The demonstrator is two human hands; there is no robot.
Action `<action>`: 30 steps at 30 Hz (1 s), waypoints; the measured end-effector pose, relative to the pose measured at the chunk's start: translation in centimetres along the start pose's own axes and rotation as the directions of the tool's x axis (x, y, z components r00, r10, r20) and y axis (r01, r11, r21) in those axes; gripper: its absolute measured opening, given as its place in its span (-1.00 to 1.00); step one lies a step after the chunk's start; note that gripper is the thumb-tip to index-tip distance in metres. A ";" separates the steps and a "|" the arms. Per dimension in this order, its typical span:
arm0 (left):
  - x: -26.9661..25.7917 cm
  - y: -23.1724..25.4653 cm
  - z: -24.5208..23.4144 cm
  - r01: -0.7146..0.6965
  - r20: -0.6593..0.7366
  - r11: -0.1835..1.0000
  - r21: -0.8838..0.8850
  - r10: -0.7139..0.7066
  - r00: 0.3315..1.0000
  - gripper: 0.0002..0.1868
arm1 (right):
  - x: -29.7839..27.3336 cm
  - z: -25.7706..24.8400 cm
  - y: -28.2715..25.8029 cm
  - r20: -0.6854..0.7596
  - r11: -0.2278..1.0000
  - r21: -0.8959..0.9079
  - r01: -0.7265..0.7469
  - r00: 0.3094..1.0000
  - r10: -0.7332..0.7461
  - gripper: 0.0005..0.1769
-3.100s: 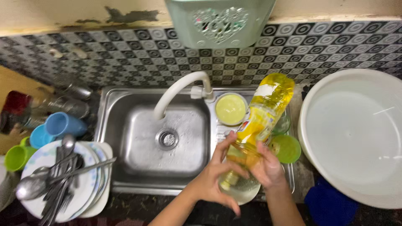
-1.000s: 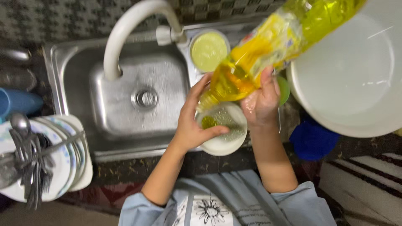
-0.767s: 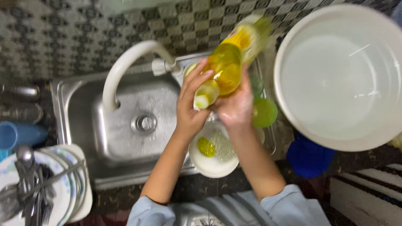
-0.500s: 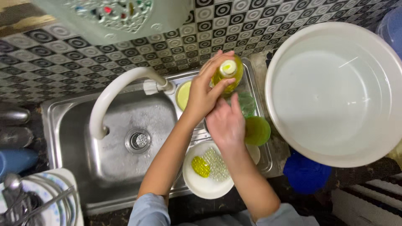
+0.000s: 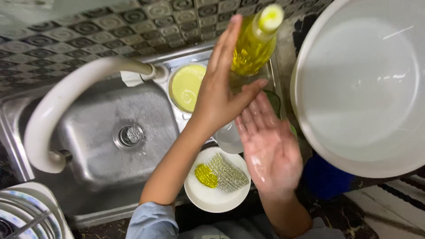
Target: The person washes dishes by hand at a kitchen sink. They scrub plates, spoons, and forks in soapy water, stack the cleaned items on a plate, rinse the sink, then apply dish soap and scrub cups and glasses one at a time, placing cleaned cups on the drying rack.
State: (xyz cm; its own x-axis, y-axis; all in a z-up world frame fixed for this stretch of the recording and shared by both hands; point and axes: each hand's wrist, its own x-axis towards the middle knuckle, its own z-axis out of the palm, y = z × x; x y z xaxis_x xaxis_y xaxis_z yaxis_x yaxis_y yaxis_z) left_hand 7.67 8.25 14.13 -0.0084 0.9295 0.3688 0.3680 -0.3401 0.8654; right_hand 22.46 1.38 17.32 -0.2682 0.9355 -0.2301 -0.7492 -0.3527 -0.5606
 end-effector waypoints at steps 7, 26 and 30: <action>-7.0 1.2 -4.0 0.292 0.383 0.930 -0.225 -0.191 0.904 0.25 | -4.7 -1.9 -2.1 0.153 0.501 -0.850 0.166 0.986 -0.067 -0.48; -22.2 3.7 0.8 0.304 0.464 -0.401 -0.864 -0.402 0.789 -0.21 | -11.6 0.2 -1.5 0.703 -0.491 -0.652 0.578 0.704 -0.104 -0.92; -23.5 4.9 -1.1 0.138 0.261 -0.266 -0.954 -0.511 0.819 -0.28 | -12.9 -2.3 2.2 0.602 -0.055 -0.798 0.600 0.791 -0.111 -0.86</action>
State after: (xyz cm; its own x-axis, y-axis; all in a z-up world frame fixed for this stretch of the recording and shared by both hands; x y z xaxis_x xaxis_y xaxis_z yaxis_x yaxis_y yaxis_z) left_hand 8.63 -15.46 10.10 0.0479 0.9722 -0.2291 -0.9861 0.0826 0.1444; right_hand 25.64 -11.49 17.22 -0.4932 0.7922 0.3595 0.3634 0.5631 -0.7422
